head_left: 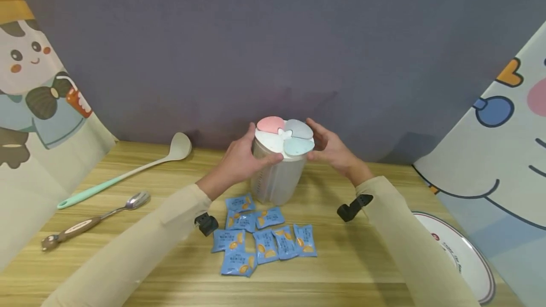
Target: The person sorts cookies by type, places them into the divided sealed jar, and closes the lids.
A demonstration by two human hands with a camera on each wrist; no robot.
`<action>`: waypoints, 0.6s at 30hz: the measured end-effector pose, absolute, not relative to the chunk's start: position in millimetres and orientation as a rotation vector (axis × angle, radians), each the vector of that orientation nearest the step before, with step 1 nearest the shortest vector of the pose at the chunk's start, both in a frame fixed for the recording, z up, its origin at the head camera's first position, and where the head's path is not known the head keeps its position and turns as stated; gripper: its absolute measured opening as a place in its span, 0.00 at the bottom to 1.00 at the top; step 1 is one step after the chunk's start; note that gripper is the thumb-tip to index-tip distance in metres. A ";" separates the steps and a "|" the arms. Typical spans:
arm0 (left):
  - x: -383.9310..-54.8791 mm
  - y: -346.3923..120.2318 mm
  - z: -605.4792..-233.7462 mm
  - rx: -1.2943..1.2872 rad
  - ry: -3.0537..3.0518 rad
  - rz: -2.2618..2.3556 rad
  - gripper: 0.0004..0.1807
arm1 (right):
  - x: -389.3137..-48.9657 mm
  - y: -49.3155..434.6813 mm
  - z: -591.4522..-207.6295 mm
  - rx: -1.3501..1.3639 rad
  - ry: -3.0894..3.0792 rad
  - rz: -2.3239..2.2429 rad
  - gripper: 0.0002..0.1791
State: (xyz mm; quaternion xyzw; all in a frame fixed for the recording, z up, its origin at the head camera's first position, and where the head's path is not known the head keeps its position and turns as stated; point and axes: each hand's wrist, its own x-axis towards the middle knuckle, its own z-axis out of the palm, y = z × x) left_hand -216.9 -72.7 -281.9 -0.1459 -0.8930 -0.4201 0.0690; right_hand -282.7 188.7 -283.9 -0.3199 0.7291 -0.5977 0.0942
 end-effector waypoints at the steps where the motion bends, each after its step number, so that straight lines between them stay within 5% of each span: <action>1: -217.6 -72.1 -282.4 -0.439 -2.681 -1.259 0.64 | -283.2 187.6 -283.9 -0.954 2.152 -1.772 0.71; 18: -222.3 -81.4 -285.8 -0.609 -2.604 -1.204 0.46 | -258.5 184.3 -288.2 -0.781 2.381 -1.834 0.53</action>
